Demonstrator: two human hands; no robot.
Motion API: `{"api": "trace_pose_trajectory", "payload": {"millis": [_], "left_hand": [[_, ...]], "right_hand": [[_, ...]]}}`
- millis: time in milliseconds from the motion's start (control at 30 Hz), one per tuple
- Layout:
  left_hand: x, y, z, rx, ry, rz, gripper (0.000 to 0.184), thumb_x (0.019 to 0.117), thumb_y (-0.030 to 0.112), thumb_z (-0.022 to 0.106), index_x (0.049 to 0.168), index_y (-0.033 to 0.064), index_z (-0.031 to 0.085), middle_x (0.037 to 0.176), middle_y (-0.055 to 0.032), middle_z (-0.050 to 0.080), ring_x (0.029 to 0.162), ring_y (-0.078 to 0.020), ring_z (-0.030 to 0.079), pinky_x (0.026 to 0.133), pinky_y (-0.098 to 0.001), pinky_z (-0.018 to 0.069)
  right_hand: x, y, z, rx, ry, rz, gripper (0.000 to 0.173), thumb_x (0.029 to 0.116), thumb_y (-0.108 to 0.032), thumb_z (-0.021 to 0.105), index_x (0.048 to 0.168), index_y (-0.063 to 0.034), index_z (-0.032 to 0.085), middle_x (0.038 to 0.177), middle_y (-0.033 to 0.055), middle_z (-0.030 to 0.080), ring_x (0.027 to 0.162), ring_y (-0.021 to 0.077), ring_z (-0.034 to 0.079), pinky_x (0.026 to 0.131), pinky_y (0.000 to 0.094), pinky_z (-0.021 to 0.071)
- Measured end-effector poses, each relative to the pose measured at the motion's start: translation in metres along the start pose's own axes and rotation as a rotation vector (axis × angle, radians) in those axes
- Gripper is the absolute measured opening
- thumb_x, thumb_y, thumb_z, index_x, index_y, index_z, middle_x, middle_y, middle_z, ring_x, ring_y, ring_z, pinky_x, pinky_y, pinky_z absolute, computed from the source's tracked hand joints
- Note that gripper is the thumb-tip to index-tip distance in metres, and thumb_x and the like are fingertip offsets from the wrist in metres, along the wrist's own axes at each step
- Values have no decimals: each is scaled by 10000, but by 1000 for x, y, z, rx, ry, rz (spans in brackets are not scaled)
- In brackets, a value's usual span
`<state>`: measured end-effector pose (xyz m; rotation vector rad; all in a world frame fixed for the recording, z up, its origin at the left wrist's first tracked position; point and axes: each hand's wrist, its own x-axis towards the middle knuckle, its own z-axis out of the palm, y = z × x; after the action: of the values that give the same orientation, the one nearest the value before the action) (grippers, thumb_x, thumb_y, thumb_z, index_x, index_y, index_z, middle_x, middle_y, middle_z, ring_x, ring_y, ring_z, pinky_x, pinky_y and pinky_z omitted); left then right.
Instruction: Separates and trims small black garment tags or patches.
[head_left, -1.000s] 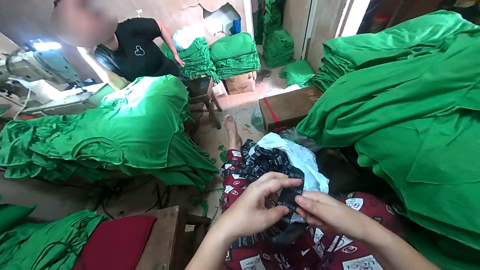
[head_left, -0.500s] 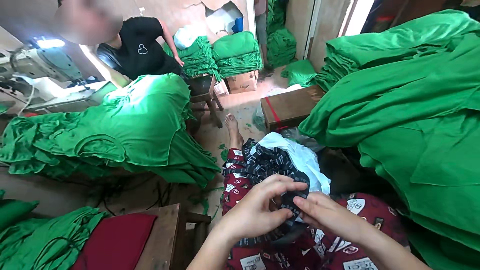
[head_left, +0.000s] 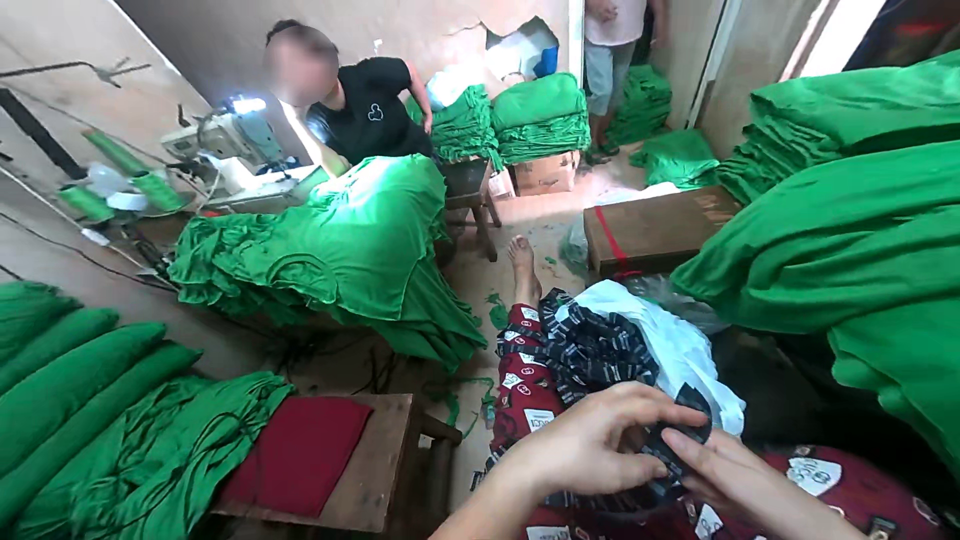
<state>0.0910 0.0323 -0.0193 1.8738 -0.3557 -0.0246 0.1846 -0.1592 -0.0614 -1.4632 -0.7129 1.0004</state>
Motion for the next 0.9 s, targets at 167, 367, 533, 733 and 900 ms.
{"api": "trace_pose_trajectory", "payload": {"millis": [167, 367, 533, 733, 900], "left_hand": [[1, -5, 7, -9, -21, -13, 487, 871, -70, 668, 1352, -25, 611, 1321, -220, 580, 947, -173, 639, 754, -259, 545], [9, -45, 13, -37, 11, -129, 516, 867, -56, 675, 1374, -7, 601, 1347, -211, 568, 894, -159, 596, 714, -261, 500], [35, -121, 50, 75, -61, -417, 542, 832, -95, 709, 1360, -40, 604, 1402, -282, 548, 1264, -372, 561, 1041, -490, 469], [50, -178, 78, 277, -205, -717, 579, 851, -28, 726, 1409, 2, 574, 1463, -252, 519, 1394, -394, 465, 1163, -558, 360], [35, -142, 71, 261, -129, -587, 609, 839, -62, 719, 1422, 12, 559, 1544, -280, 408, 1452, -404, 388, 1183, -533, 348]], "right_hand": [[-3, 7, 3, 57, 50, 4, 187, 1037, -254, 464, 956, -207, 627, 606, -186, 521, 481, -81, 406, 466, 128, 362], [-20, 42, -31, -7, 17, 65, 457, 1075, -325, 257, 1142, -26, 596, 701, -115, 540, 526, -51, 413, 485, 131, 347], [-47, 61, -40, 50, 90, 149, 405, 1077, -269, 232, 1186, -55, 558, 678, -110, 515, 456, -20, 360, 419, 153, 310], [-52, 60, -34, 100, 88, 88, 377, 1089, -265, 245, 1162, -75, 562, 677, -125, 512, 456, -37, 359, 420, 135, 307], [-47, 51, -31, 3, 160, 60, 246, 1041, -191, 383, 1136, -52, 561, 702, -115, 512, 501, -41, 405, 459, 137, 341]]}}
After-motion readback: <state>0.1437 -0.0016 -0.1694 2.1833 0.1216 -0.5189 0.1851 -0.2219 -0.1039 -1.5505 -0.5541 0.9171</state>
